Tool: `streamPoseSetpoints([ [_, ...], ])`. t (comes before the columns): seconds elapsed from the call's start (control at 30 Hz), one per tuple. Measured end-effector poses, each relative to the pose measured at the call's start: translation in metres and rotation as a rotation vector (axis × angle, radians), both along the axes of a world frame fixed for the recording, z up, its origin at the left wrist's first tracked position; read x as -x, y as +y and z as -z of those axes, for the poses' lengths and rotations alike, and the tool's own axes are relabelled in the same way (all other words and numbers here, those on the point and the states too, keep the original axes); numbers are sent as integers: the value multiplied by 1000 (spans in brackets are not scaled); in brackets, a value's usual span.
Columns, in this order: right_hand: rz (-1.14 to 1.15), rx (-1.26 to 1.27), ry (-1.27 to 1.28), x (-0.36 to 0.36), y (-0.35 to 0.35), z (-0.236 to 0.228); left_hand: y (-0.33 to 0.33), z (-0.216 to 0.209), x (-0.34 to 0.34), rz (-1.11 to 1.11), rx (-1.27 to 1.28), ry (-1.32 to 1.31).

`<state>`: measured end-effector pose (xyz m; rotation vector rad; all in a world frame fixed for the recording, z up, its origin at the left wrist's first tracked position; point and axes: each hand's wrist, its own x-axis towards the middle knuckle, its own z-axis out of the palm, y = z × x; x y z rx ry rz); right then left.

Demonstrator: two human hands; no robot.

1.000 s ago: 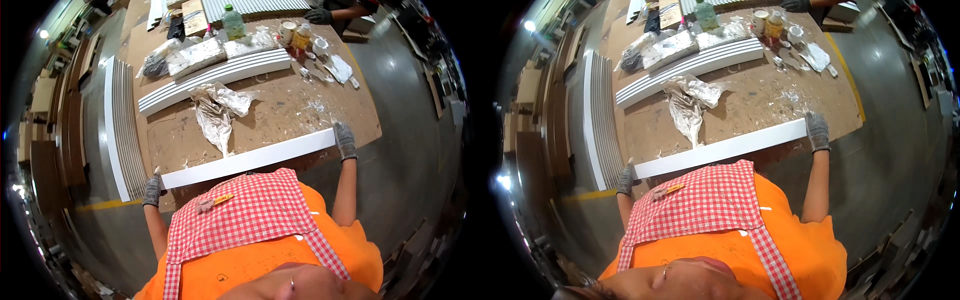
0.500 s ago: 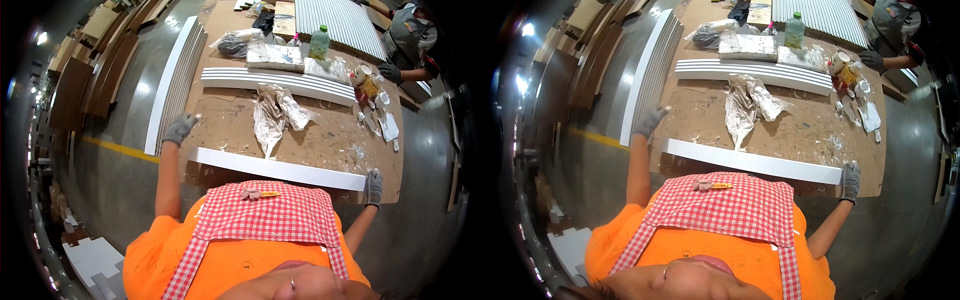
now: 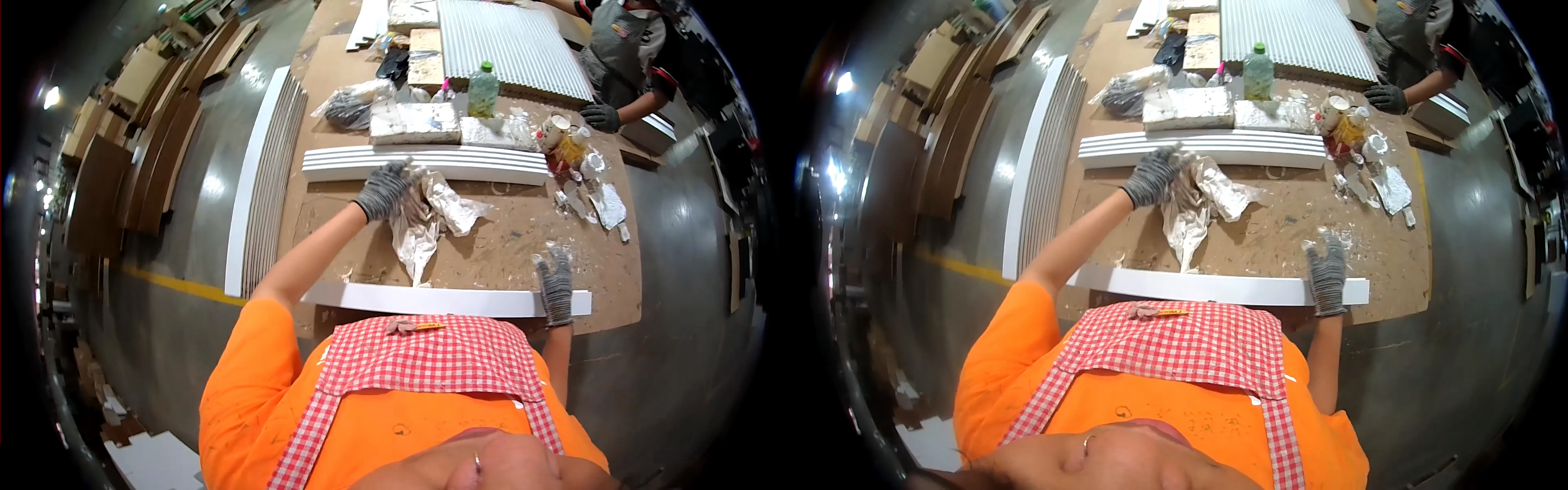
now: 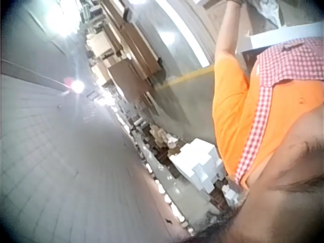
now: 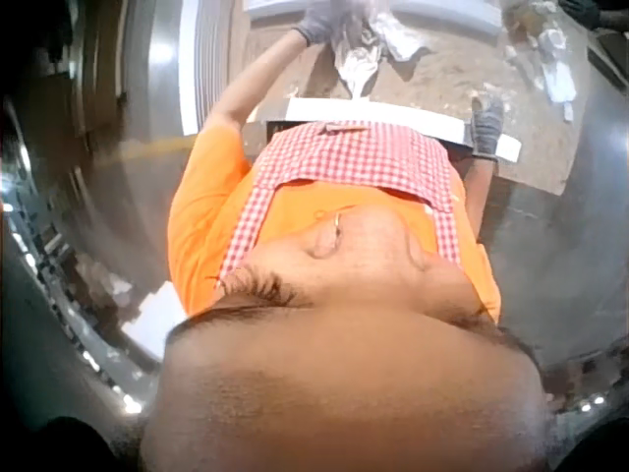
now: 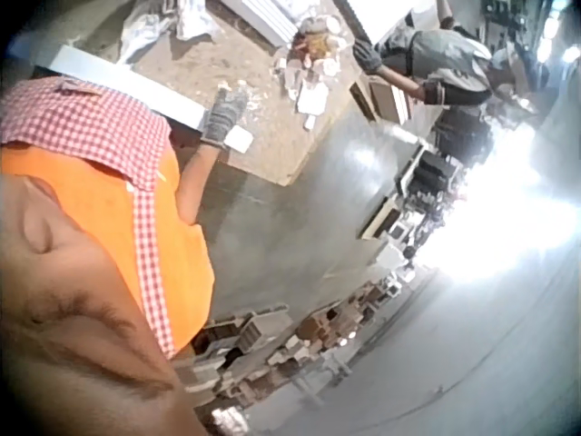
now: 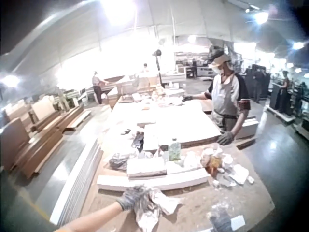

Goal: The person wipes the surface of long white wooden planks with a cloth. They handle the planks one at a time, turning them over to clean different sides and edges before placing them back on the workbench.

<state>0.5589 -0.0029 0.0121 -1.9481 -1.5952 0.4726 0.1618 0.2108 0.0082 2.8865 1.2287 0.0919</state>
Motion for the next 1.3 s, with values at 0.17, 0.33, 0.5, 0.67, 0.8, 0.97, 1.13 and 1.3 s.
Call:
streamPoseSetpoints([
  [0.17, -88, -6, 275, 58, 25, -15, 20, 26, -27, 6, 177, 43],
  [0.33, -33, -86, 706, 102, 57, 16, 0, -31, -52, 129, 285, -187],
  [0.5, -112, -47, 1401, 127, 99, 76, -38, -65, -100, 212, 243, -400],
  [0.67, -171, -235, 1195, 154, 102, 41, -58, -55, -111, 67, 451, -737],
  [0.8, 128, -113, 1776, 145, 85, 63, -62, -69, -113, 315, 401, -366],
  [0.97, 131, -197, 1146, 111, 55, 7, -36, -80, -85, 87, 1308, -842],
  [1.13, -40, -492, 377, 89, 9, -61, 26, 9, -7, -132, -156, -267],
  [1.3, -305, -611, -152, 97, -33, -64, 27, 43, 26, -225, -214, 82],
])
